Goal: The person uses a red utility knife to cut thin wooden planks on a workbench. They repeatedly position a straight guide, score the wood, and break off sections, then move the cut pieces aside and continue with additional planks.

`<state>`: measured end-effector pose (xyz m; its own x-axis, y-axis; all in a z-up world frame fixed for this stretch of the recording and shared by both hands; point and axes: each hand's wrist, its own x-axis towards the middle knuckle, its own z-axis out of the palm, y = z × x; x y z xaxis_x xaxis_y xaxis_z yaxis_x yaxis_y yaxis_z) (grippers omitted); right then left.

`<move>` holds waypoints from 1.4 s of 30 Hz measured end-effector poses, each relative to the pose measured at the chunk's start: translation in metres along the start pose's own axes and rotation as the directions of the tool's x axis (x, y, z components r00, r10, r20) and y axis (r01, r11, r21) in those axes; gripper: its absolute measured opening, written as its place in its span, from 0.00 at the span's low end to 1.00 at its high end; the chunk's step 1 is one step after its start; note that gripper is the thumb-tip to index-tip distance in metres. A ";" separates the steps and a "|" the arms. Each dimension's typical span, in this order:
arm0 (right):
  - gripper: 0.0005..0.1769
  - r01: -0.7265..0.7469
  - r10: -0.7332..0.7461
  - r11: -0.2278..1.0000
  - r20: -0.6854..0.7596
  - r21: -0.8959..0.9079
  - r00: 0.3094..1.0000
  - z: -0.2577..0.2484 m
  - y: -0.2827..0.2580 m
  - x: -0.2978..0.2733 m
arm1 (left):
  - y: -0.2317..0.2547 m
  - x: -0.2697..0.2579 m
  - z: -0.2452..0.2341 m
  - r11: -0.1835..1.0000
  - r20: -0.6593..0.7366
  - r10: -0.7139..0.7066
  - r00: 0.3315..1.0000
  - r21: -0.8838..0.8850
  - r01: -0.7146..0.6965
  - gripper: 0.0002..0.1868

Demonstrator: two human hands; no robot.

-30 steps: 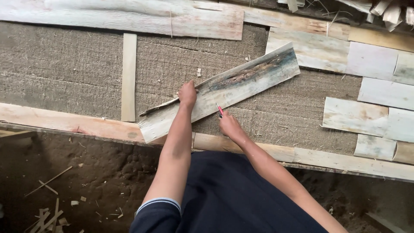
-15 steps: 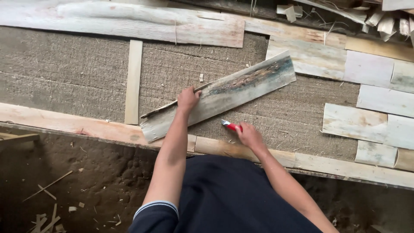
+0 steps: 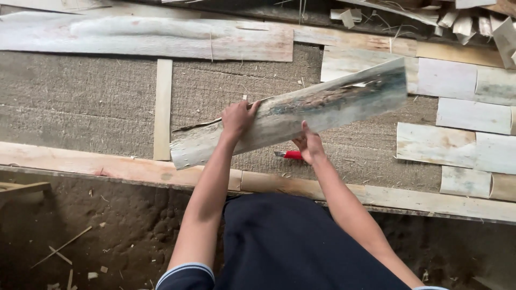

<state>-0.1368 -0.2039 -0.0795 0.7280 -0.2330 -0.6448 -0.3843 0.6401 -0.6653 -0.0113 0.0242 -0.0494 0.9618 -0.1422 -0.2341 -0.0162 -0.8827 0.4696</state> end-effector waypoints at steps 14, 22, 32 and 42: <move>0.23 0.129 -0.163 0.906 0.052 0.402 0.985 -0.002 -0.028 -0.006 | 0.062 -0.011 -0.046 0.974 -0.186 0.170 0.968 -0.119 -0.194 0.32; 0.21 -0.006 -0.120 0.836 0.192 0.549 0.974 0.069 -0.067 -0.087 | 0.063 0.009 0.001 0.854 -0.381 0.244 0.892 -0.351 -0.384 0.29; 0.20 0.380 -0.377 0.903 -0.057 0.200 0.925 0.000 -0.082 -0.056 | 0.017 -0.004 -0.081 0.989 -0.166 0.147 0.975 0.031 -0.144 0.35; 0.46 0.334 -0.205 0.881 0.366 -0.336 0.908 -0.033 -0.037 -0.010 | 0.007 0.024 -0.070 0.906 -0.101 0.244 0.965 -0.331 -0.264 0.26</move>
<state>-0.1487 -0.2495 -0.0613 0.9473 -0.0748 -0.3115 -0.2861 0.2404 -0.9276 0.0310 0.0462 0.0075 0.9513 -0.3074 -0.0253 -0.1779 -0.6138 0.7691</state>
